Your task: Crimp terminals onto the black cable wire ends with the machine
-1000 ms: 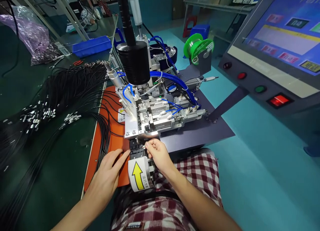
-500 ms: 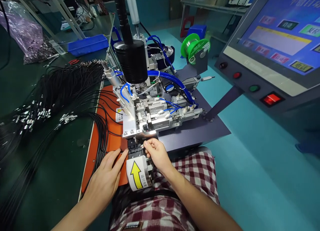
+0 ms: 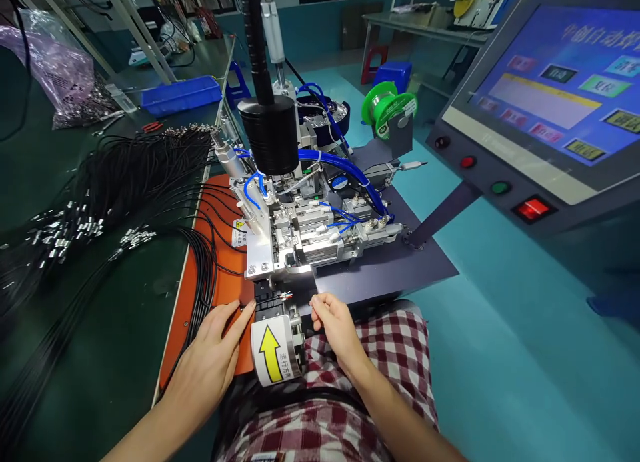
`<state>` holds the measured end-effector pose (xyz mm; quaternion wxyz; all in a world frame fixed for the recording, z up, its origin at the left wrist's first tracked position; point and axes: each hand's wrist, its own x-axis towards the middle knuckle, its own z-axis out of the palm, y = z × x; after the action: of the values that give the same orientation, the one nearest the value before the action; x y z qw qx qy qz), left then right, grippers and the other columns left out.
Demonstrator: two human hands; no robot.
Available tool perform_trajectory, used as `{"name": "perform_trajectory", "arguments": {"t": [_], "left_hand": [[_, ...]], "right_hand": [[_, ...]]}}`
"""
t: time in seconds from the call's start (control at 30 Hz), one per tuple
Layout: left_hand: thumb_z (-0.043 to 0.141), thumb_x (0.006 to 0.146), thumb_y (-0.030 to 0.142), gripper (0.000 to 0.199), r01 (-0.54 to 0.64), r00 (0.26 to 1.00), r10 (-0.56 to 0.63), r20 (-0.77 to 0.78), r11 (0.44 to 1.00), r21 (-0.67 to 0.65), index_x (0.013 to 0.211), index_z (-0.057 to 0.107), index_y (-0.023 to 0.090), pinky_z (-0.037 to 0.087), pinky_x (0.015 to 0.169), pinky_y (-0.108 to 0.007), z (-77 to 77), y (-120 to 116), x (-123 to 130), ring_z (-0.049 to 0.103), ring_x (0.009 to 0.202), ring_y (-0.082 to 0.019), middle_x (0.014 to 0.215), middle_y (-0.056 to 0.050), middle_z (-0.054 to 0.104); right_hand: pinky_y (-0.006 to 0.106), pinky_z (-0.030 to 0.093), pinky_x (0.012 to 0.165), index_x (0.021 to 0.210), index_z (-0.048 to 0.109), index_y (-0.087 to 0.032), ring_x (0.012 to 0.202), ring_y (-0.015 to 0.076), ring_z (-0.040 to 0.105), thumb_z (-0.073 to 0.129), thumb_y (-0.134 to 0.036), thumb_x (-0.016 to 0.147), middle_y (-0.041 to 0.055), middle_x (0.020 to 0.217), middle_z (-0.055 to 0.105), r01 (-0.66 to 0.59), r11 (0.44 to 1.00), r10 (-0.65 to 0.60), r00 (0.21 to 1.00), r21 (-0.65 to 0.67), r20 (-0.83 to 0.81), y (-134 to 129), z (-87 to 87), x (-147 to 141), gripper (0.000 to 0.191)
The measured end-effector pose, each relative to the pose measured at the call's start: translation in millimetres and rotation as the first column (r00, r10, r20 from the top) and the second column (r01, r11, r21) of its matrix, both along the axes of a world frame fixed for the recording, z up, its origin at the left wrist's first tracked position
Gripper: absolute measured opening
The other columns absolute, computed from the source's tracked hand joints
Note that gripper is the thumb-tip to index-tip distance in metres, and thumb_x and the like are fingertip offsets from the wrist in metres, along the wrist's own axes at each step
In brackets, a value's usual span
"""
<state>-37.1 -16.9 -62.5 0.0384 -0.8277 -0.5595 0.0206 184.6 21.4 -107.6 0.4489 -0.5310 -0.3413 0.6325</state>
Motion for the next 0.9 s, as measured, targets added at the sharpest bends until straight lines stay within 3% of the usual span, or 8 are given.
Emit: {"name": "perform_trajectory", "arguments": {"t": [0.17, 0.33, 0.43, 0.57, 0.63, 0.73, 0.83, 0.9], "left_hand": [[0.033, 0.083, 0.005, 0.056, -0.020, 0.999, 0.021, 0.025, 1.000, -0.021, 0.137, 0.040, 0.019, 0.052, 0.085, -0.039, 1.8, 2.4, 0.3, 0.045, 0.119, -0.030, 0.127, -0.014, 0.051], [0.031, 0.089, 0.013, 0.044, -0.090, 0.993, 0.095, 0.069, 0.993, -0.076, 0.131, 0.045, 0.007, 0.048, 0.092, -0.042, 12.0, 27.5, 8.4, 0.042, 0.122, -0.031, 0.133, -0.017, 0.046], [0.031, 0.091, 0.017, 0.041, -0.087, 0.986, 0.099, 0.132, 0.992, -0.093, 0.129, 0.046, 0.008, 0.047, 0.092, -0.041, 21.4, 39.3, 6.3, 0.043, 0.122, -0.029, 0.133, -0.017, 0.045], [0.044, 0.089, 0.032, 0.043, -0.194, 0.967, 0.183, 0.179, 0.980, 0.041, 0.128, 0.044, 0.013, 0.044, 0.093, -0.046, 30.4, 33.9, -15.6, 0.048, 0.113, -0.030, 0.123, -0.016, 0.048], [0.051, 0.085, 0.040, 0.058, -0.316, 0.931, 0.295, 0.213, 0.946, 0.071, 0.133, 0.037, 0.012, 0.045, 0.088, -0.049, 32.5, 27.3, -28.7, 0.050, 0.109, -0.033, 0.119, -0.018, 0.048], [0.047, 0.085, 0.034, 0.059, -0.446, 0.851, 0.441, 0.286, 0.894, -0.052, 0.137, 0.029, 0.012, 0.050, 0.077, -0.043, 34.9, 20.4, -41.0, 0.058, 0.097, -0.030, 0.113, -0.016, 0.050], [0.048, 0.080, 0.024, 0.059, -0.510, 0.776, 0.528, 0.344, 0.847, -0.150, 0.135, 0.032, 0.015, 0.049, 0.068, -0.038, 38.7, 18.7, -45.2, 0.061, 0.078, -0.024, 0.101, -0.010, 0.055], [0.051, 0.075, 0.022, 0.058, -0.513, 0.685, 0.562, 0.464, 0.824, -0.241, 0.131, 0.036, 0.019, 0.047, 0.062, -0.032, 42.1, 19.4, -47.2, 0.058, 0.064, -0.018, 0.085, -0.002, 0.056]], "right_hand": [[0.026, 0.031, 0.055, 0.061, 0.051, -0.018, 0.051, 0.0116, 0.041, 0.062, -0.053, 0.076, -0.0042, 0.056, 0.046, -0.004, 1.000, 0.005, 1.000, -0.011, 0.005, -2.0, 1.2, 2.5, 0.040], [0.026, 0.030, 0.055, 0.062, 0.050, -0.018, 0.051, 0.0117, 0.039, 0.062, -0.051, 0.077, -0.0041, 0.056, 0.046, -0.029, 0.999, 0.029, 1.000, -0.031, -0.004, -4.3, 3.6, 1.3, 0.038], [0.026, 0.030, 0.056, 0.062, 0.049, -0.019, 0.052, 0.0123, 0.038, 0.060, -0.048, 0.079, -0.0042, 0.054, 0.045, -0.061, 0.998, 0.061, 0.998, -0.033, 0.008, -6.9, 4.3, 2.5, 0.036], [0.027, 0.030, 0.058, 0.063, 0.047, -0.019, 0.054, 0.0133, 0.038, 0.057, -0.048, 0.082, -0.0033, 0.056, 0.045, -0.077, 0.997, 0.078, 0.996, -0.026, 0.051, -10.5, 5.5, 10.9, 0.036], [0.027, 0.030, 0.057, 0.062, 0.047, -0.019, 0.054, 0.0137, 0.037, 0.056, -0.048, 0.082, -0.0032, 0.056, 0.043, -0.072, 0.997, 0.074, 0.995, -0.028, 0.071, -11.8, 7.4, 15.3, 0.036], [0.028, 0.030, 0.057, 0.063, 0.048, -0.020, 0.054, 0.0141, 0.036, 0.057, -0.048, 0.082, -0.0031, 0.056, 0.042, -0.067, 0.997, 0.068, 0.995, -0.025, 0.069, -12.5, 11.6, 18.1, 0.035], [0.028, 0.031, 0.058, 0.063, 0.048, -0.020, 0.054, 0.0145, 0.037, 0.056, -0.049, 0.081, -0.0027, 0.057, 0.043, -0.070, 0.997, 0.071, 0.995, -0.017, 0.069, -12.4, 15.2, 17.7, 0.035], [0.029, 0.032, 0.058, 0.062, 0.048, -0.021, 0.054, 0.0149, 0.037, 0.056, -0.050, 0.081, -0.0025, 0.056, 0.042, -0.071, 0.997, 0.072, 0.994, -0.014, 0.085, -12.4, 16.7, 17.6, 0.035]]}}
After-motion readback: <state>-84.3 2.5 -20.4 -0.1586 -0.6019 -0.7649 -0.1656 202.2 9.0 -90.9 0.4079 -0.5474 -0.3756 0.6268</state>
